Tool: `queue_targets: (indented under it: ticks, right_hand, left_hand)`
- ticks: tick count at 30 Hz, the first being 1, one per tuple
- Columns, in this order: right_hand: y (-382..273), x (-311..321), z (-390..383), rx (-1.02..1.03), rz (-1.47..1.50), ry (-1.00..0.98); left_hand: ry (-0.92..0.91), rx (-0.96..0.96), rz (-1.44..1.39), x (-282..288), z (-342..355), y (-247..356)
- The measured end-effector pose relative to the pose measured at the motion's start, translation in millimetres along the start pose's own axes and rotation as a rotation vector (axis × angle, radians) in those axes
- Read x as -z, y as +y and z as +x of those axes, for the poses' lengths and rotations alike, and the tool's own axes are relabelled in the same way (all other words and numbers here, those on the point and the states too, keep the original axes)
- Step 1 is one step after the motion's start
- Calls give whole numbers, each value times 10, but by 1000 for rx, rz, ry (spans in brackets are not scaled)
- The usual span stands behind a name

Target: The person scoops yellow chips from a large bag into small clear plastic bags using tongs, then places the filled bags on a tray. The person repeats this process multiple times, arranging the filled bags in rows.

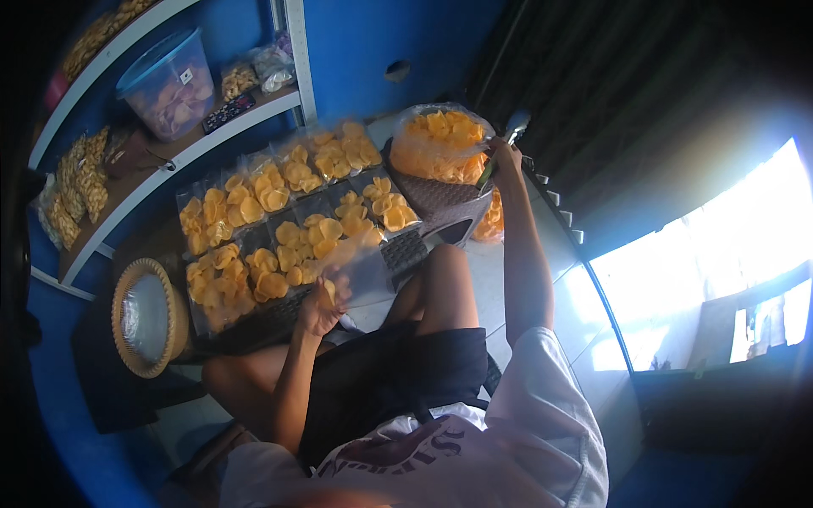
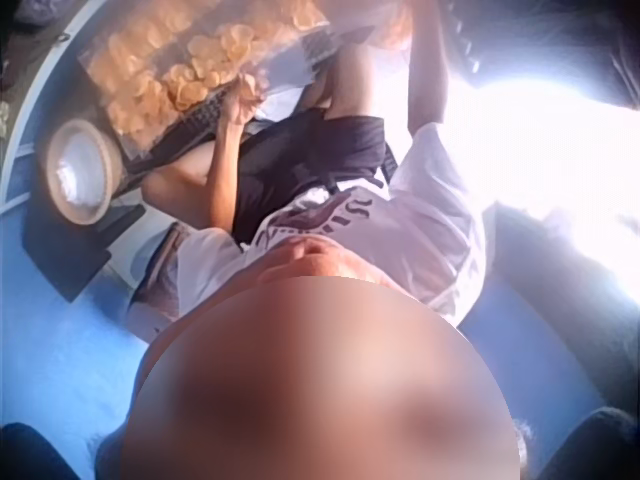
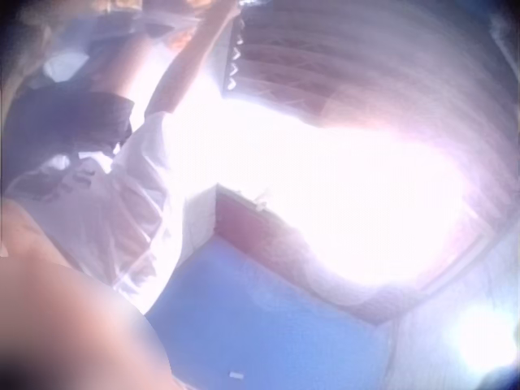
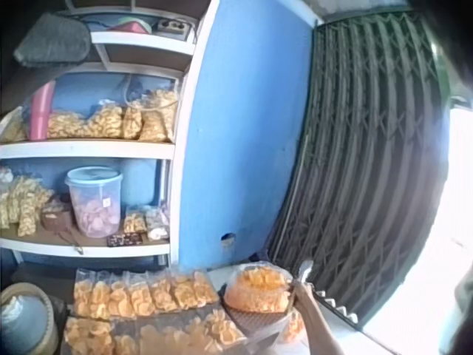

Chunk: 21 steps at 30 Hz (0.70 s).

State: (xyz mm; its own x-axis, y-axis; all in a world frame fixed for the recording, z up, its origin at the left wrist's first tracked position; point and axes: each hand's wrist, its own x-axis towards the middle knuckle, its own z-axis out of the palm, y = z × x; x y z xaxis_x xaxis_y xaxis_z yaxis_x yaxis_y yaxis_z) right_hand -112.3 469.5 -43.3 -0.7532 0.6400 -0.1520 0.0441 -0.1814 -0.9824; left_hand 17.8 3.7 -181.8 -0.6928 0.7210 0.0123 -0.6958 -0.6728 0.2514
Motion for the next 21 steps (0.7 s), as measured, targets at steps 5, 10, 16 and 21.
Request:
queue_targets:
  ticks: [5, 10, 16, 21]
  right_hand:
    - [171, 35, -57, -131, 292, -64]
    - [148, 167, -232, -43, -60, -70]
    - [-589, 231, -396, 575, -1128, -152]
    - [-1149, -227, -298, 513, -1689, -384]
  left_hand:
    - [40, -6, -9, -34, -5, -3]
    - [8, -40, -52, -30, 2, 8]
    - [37, -102, 33, -10, -7, 195]
    - [80, -165, 221, -24, -84, 458]
